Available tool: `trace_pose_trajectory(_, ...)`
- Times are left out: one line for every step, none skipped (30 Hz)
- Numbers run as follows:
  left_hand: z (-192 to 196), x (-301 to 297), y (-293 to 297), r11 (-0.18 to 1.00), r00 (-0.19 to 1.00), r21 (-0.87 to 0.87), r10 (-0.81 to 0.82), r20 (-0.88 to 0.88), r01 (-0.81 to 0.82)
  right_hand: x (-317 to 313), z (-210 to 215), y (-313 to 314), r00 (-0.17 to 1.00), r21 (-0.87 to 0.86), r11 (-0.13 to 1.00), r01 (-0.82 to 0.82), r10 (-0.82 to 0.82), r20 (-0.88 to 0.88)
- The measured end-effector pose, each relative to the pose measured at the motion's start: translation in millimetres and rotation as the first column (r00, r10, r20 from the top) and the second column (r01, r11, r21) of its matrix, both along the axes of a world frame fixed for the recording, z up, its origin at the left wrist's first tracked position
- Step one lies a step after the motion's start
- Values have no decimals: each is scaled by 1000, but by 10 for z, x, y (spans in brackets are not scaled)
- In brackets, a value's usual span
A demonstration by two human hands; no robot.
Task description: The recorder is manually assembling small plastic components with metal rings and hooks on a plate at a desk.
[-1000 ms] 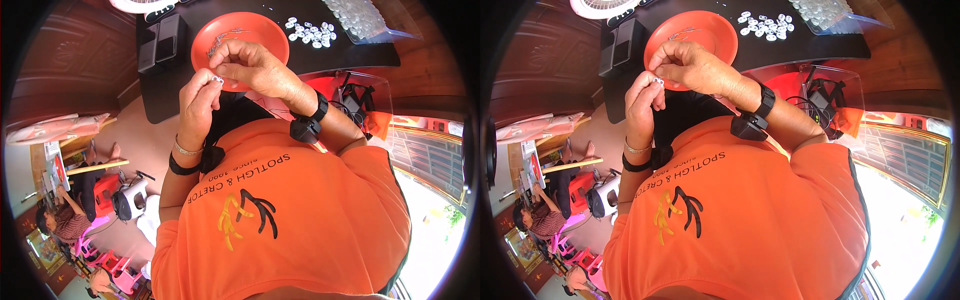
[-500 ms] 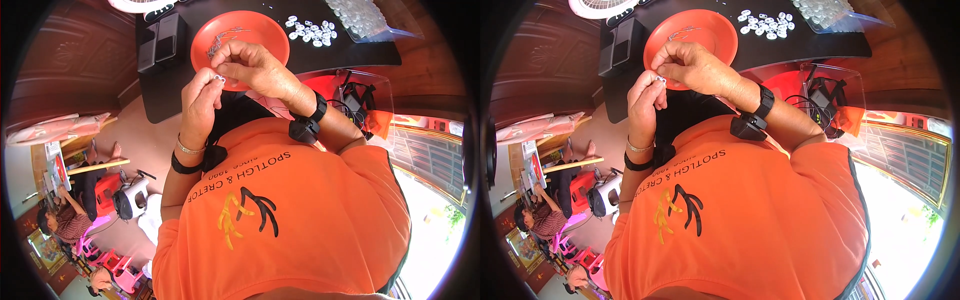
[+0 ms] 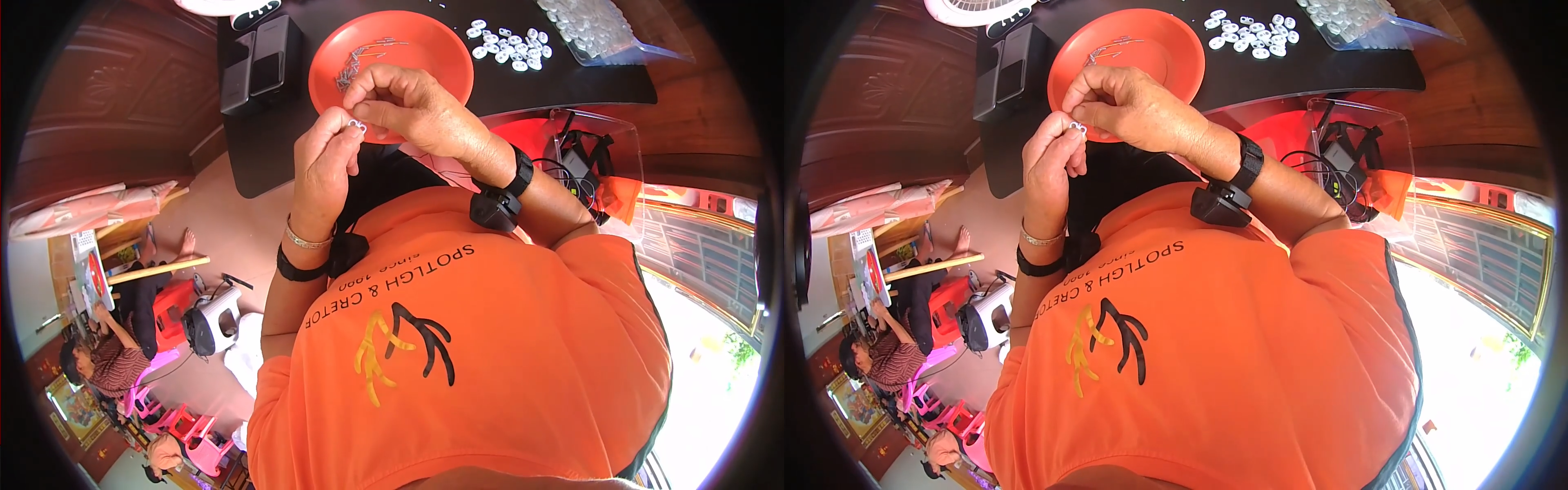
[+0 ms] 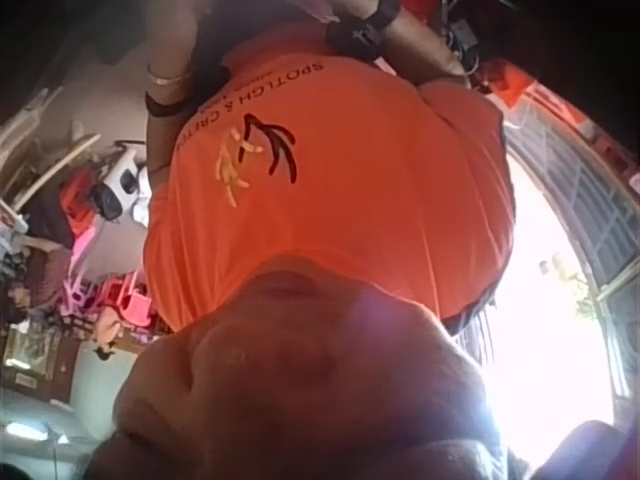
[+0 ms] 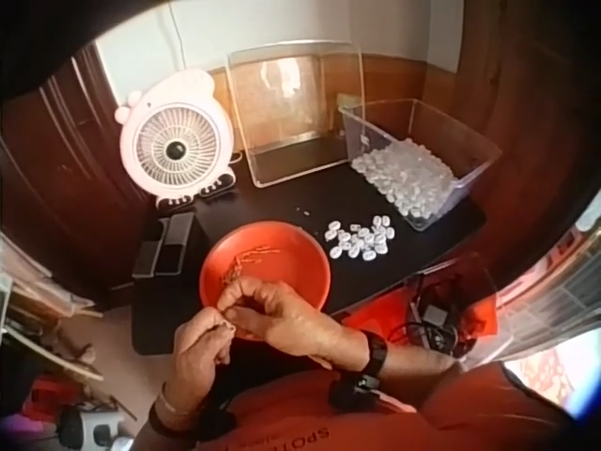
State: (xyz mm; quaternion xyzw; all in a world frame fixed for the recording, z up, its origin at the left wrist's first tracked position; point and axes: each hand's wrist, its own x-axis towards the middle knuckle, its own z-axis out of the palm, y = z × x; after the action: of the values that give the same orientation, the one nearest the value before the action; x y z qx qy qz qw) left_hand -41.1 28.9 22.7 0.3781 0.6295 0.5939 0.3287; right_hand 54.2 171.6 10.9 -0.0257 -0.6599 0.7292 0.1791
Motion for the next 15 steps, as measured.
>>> trace_pose_trajectory(11, 10, 4, 1000, 1000, -8, 4, -9, -4, 0, 3, 1, 1000, 19, 1000, -5, 5, -2)
trace_pose_trajectory(15, 19, 6, 1000, 1000, -15, 7, -18, -8, 1, 8, -4, 1000, 18, 1000, -6, 6, -1)
trace_pose_trajectory(2, 22, 5, 1000, 1000, -16, 8, -17, -8, 2, 13, -12, 1000, 26, 1000, 2, -2, 7)
trace_pose_trajectory(-22, 22, 5, 1000, 999, -13, 22, -37, -22, 5, 16, -21, 1000, 34, 999, 9, -10, 15)
trace_pose_trajectory(-40, 22, 8, 999, 998, -8, 35, -58, -35, 9, 21, -22, 1000, 34, 999, 8, -9, 15)
trace_pose_trajectory(-50, 26, 7, 999, 998, -8, 36, -58, -36, 15, 25, -22, 1000, 40, 999, 9, -9, 21)
trace_pose_trajectory(-59, 29, 7, 999, 998, 2, 37, -52, -36, 19, 28, -23, 1000, 46, 999, 9, -10, 28)
trace_pose_trajectory(-63, 34, 5, 999, 998, 11, 36, -46, -36, 19, 26, -30, 1000, 46, 999, 8, -10, 28)
trace_pose_trajectory(-62, 39, 5, 999, 998, 11, 37, -46, -36, 18, 21, -39, 1000, 56, 998, 20, -21, 16)
trace_pose_trajectory(-61, 43, 5, 999, 998, 13, 43, -45, -42, 18, 16, -47, 999, 66, 997, 32, -32, 4)
trace_pose_trajectory(-59, 40, 13, 999, 998, 16, 48, -43, -47, 15, 11, -44, 999, 67, 997, 32, -32, 3)
trace_pose_trajectory(-52, 35, 13, 999, 998, 18, 48, -44, -47, 13, 7, -41, 999, 57, 998, 34, -34, 7)
trace_pose_trajectory(-43, 30, 5, 999, 999, 6, 40, -14, -40, 11, 6, -37, 999, 47, 998, 36, -36, 10)
trace_pose_trajectory(-33, 19, 7, 1000, 999, -4, 31, 16, -31, 11, 22, -32, 999, 50, 998, 37, -37, 9)
trace_pose_trajectory(-24, 6, 12, 1000, 999, -1, 31, 14, -31, 15, 49, -33, 998, 39, 998, 45, -47, 39)
